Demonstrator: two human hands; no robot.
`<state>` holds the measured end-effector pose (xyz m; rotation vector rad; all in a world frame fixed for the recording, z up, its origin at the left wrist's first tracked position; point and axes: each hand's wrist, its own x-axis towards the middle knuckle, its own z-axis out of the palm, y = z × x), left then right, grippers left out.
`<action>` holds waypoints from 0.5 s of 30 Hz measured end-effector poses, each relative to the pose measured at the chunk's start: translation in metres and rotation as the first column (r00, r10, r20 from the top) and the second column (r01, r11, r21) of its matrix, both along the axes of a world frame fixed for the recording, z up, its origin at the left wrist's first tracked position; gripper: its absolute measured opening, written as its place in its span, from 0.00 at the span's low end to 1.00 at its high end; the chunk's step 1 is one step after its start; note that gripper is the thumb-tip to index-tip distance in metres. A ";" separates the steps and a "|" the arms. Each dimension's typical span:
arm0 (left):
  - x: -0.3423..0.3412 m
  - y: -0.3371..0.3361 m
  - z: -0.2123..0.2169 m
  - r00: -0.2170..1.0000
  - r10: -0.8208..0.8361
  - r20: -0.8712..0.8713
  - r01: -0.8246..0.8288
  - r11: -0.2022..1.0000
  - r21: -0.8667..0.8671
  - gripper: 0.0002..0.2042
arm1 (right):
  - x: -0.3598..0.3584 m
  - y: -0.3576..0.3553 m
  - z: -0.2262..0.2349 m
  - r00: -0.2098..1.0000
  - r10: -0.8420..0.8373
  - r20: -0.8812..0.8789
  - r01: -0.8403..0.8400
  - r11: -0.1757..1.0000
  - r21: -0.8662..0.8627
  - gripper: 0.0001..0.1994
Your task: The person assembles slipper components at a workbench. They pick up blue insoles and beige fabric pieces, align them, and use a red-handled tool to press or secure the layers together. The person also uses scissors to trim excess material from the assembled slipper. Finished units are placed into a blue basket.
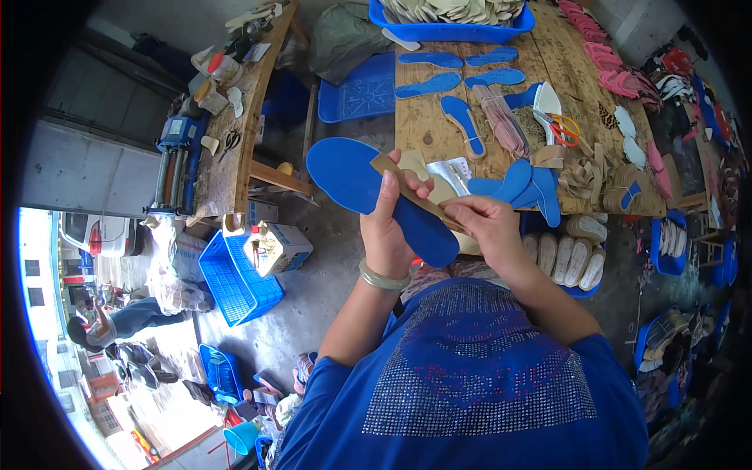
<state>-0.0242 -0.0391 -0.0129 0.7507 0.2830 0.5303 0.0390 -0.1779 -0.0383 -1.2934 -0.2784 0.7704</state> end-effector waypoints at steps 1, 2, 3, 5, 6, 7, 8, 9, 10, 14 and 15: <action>0.000 0.000 0.000 1.000 0.002 0.013 -0.002 1.000 -0.011 0.20 | -0.001 0.000 -0.004 1.000 0.012 -0.002 -0.012 1.000 0.016 0.10; 0.001 0.001 0.001 1.000 0.005 0.027 -0.004 1.000 -0.022 0.21 | -0.003 0.000 -0.008 1.000 0.025 -0.004 -0.025 0.999 0.032 0.11; 0.001 0.001 0.001 0.999 0.007 0.039 -0.006 0.999 -0.033 0.21 | -0.005 0.000 -0.011 0.999 0.037 -0.007 -0.037 0.998 0.047 0.11; -0.001 0.000 0.005 0.999 0.011 0.033 -0.010 0.999 -0.044 0.21 | -0.007 0.000 -0.011 0.998 0.044 -0.035 -0.042 0.999 0.034 0.11; -0.002 0.000 0.006 0.999 0.014 0.031 -0.013 0.999 -0.049 0.21 | -0.008 0.000 -0.011 0.998 0.048 -0.049 -0.047 0.999 0.027 0.11; -0.003 0.000 0.005 0.999 0.023 0.032 -0.022 0.999 -0.025 0.21 | -0.008 -0.001 -0.009 0.996 0.057 -0.070 -0.055 0.998 0.021 0.12; -0.004 0.001 0.002 0.999 0.032 0.032 -0.032 1.000 -0.001 0.22 | -0.008 -0.001 -0.007 0.994 0.066 -0.091 -0.065 0.998 0.014 0.12; -0.005 0.001 0.000 0.999 0.041 0.032 -0.041 0.999 0.023 0.22 | -0.009 -0.002 -0.005 0.991 0.075 -0.113 -0.074 0.997 0.008 0.12; -0.006 0.002 0.000 0.998 0.051 0.028 -0.052 0.998 0.032 0.23 | -0.009 -0.002 0.000 0.988 0.069 -0.136 -0.068 0.998 0.014 0.12; -0.007 0.003 0.002 0.997 0.071 0.030 -0.072 0.997 0.021 0.26 | -0.009 0.002 0.004 0.991 0.071 -0.112 -0.074 0.997 -0.023 0.12; -0.008 0.003 0.002 0.997 0.068 0.033 -0.068 0.998 0.004 0.26 | -0.011 0.002 0.003 0.994 0.076 -0.079 -0.080 0.996 -0.049 0.12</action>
